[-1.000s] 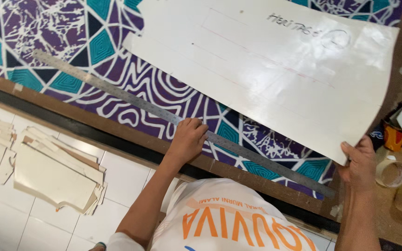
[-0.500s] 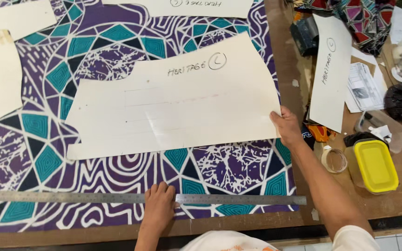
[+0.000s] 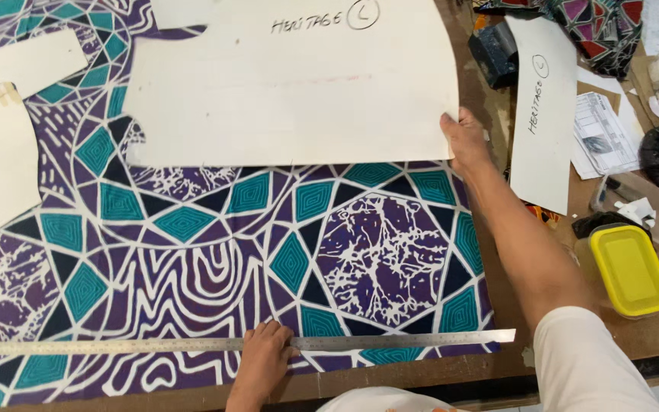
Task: The person measures a large piece of patterned fabric on a wooden table using a metal ruler and a wooden straightedge. They repeatedly reposition the tools to mark or verify measurements across the fabric surface.
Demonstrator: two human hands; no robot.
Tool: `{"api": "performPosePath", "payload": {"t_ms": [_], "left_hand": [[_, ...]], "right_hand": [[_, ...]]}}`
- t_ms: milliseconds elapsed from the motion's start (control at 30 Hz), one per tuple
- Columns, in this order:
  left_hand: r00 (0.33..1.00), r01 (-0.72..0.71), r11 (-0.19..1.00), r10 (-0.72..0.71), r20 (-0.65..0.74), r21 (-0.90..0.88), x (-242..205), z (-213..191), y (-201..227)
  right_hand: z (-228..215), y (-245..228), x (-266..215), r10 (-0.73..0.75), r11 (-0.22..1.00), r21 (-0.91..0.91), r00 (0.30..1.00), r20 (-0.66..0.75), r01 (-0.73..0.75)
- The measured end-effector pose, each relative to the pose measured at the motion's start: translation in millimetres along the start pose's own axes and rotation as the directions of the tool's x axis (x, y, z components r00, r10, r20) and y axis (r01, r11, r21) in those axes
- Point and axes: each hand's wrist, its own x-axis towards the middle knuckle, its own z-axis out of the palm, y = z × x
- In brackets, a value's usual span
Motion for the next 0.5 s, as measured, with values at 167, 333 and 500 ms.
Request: {"api": "performPosePath", "payload": {"t_ms": [167, 333, 500], "left_hand": [[0.993, -0.109, 0.992, 0.107, -0.045, -0.059, -4.5, 5.7, -11.3], [0.975, -0.185, 0.979, 0.172, -0.14, -0.088, -7.3, 3.9, -10.5], [0.96, -0.198, 0.98, 0.189, -0.206, -0.023, 6.3, -17.7, -2.1]], "right_hand": [[-29.2, -1.0, 0.9, -0.219, 0.68, -0.732, 0.962, -0.16, 0.033], [-23.2, -4.5, -112.8, -0.103, 0.451, -0.825, 0.938, 0.33, 0.34], [5.7, 11.9, -265.0, -0.02, 0.57, -0.503, 0.623, 0.782, 0.65]]}}
